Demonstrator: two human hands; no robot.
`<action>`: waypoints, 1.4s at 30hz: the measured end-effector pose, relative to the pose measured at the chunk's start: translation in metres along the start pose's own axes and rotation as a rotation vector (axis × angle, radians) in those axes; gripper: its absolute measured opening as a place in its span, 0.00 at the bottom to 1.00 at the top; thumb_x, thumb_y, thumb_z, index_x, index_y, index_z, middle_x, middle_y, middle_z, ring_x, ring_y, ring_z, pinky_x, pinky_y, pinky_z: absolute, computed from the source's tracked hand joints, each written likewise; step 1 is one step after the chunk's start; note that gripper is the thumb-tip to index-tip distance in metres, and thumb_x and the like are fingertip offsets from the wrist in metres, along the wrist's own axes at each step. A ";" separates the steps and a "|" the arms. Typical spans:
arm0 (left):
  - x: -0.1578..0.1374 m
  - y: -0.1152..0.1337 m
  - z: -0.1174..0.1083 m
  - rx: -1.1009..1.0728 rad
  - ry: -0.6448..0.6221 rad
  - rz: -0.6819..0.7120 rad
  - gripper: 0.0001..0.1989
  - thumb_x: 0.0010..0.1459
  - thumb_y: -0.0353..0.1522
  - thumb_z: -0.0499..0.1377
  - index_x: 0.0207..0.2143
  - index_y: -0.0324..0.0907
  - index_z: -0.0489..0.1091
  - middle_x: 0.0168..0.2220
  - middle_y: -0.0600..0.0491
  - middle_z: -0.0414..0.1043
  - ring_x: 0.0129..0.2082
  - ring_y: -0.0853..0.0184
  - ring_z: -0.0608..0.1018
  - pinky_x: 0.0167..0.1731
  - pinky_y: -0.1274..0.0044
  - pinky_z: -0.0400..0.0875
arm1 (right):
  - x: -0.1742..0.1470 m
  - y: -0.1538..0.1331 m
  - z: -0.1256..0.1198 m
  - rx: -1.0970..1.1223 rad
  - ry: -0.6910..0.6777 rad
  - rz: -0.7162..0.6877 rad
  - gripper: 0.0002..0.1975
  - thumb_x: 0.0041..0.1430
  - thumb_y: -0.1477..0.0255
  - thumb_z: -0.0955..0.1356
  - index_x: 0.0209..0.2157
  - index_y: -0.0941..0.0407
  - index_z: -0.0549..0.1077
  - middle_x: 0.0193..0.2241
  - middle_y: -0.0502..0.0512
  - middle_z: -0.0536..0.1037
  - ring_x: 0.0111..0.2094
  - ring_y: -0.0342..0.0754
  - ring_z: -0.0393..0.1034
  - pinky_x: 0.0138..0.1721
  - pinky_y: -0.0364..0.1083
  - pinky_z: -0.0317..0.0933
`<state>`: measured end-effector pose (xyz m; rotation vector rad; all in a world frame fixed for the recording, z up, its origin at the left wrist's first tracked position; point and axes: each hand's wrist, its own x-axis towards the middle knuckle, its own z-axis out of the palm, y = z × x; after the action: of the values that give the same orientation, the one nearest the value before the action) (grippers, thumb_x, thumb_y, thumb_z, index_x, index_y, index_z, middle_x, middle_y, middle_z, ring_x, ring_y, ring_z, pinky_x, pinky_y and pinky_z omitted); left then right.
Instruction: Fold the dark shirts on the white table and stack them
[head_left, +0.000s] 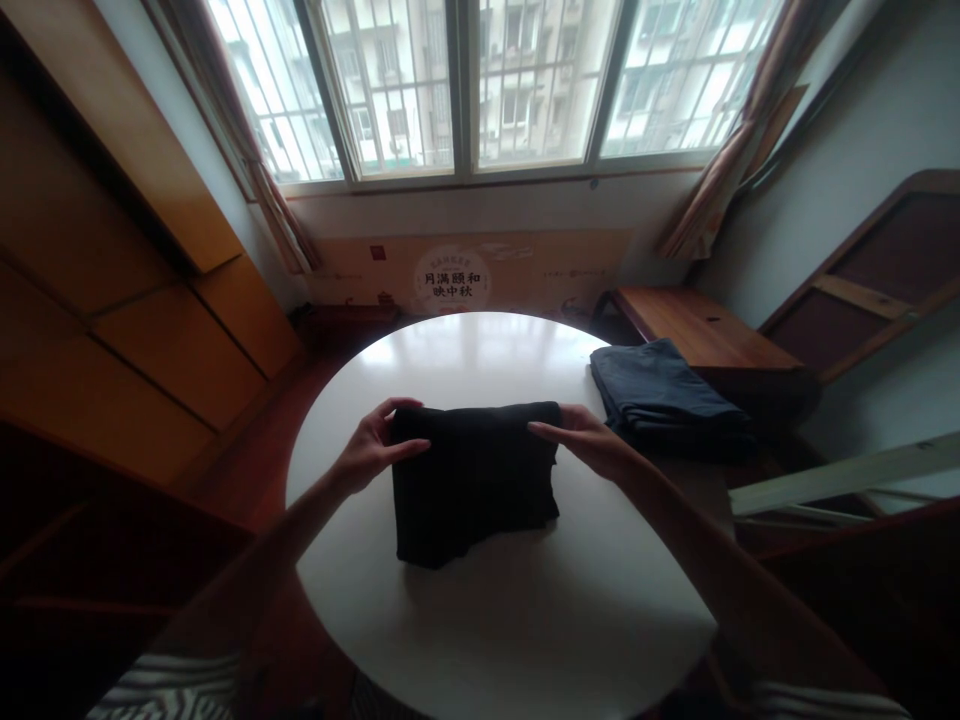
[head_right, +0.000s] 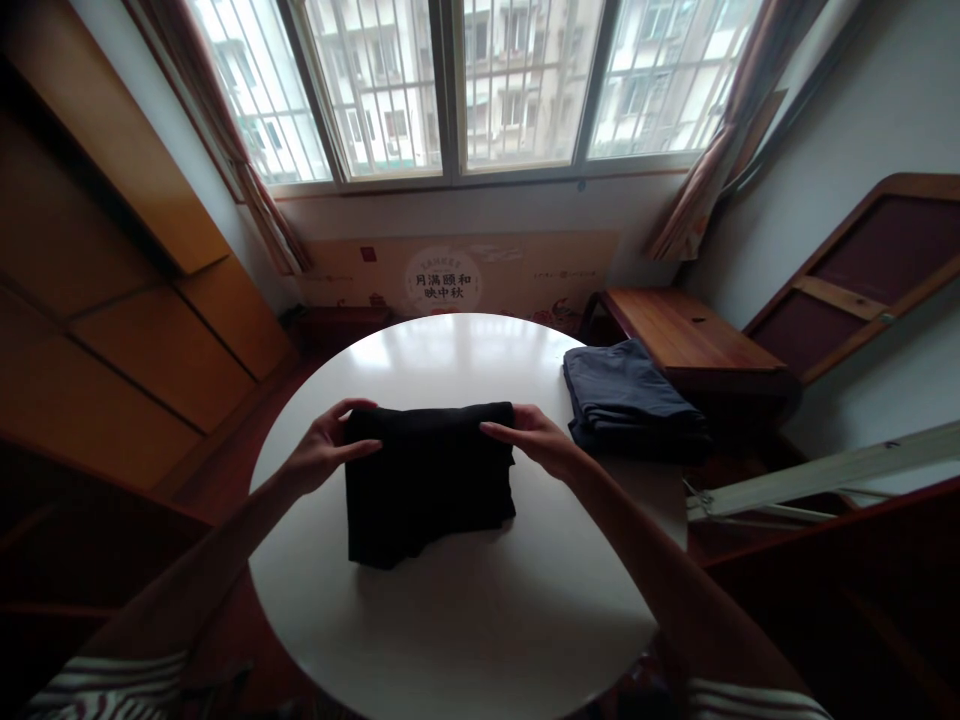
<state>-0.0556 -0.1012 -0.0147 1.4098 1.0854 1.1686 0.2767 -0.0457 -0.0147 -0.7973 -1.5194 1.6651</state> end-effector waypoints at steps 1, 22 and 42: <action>-0.011 0.014 0.001 0.041 0.007 0.061 0.30 0.45 0.33 0.73 0.51 0.43 0.67 0.39 0.52 0.76 0.38 0.64 0.80 0.37 0.74 0.79 | -0.011 -0.010 0.004 -0.008 -0.013 -0.040 0.16 0.49 0.65 0.77 0.39 0.58 0.81 0.33 0.54 0.83 0.35 0.49 0.78 0.42 0.48 0.72; 0.076 0.042 -0.007 0.315 0.193 0.534 0.22 0.45 0.35 0.72 0.40 0.43 0.68 0.37 0.53 0.71 0.37 0.68 0.76 0.42 0.74 0.72 | 0.060 -0.058 -0.031 -0.040 0.186 -0.288 0.25 0.35 0.68 0.81 0.38 0.56 0.77 0.33 0.52 0.82 0.40 0.51 0.76 0.47 0.50 0.67; 0.028 -0.038 0.013 -0.109 0.242 -0.036 0.35 0.50 0.37 0.69 0.57 0.48 0.56 0.45 0.50 0.74 0.36 0.66 0.80 0.35 0.75 0.76 | 0.022 0.032 0.009 -0.107 0.252 0.031 0.44 0.44 0.60 0.77 0.60 0.52 0.58 0.32 0.49 0.78 0.32 0.48 0.74 0.33 0.45 0.68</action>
<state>-0.0408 -0.0703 -0.0493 1.1819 1.1888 1.3766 0.2537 -0.0335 -0.0448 -1.0507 -1.4337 1.4526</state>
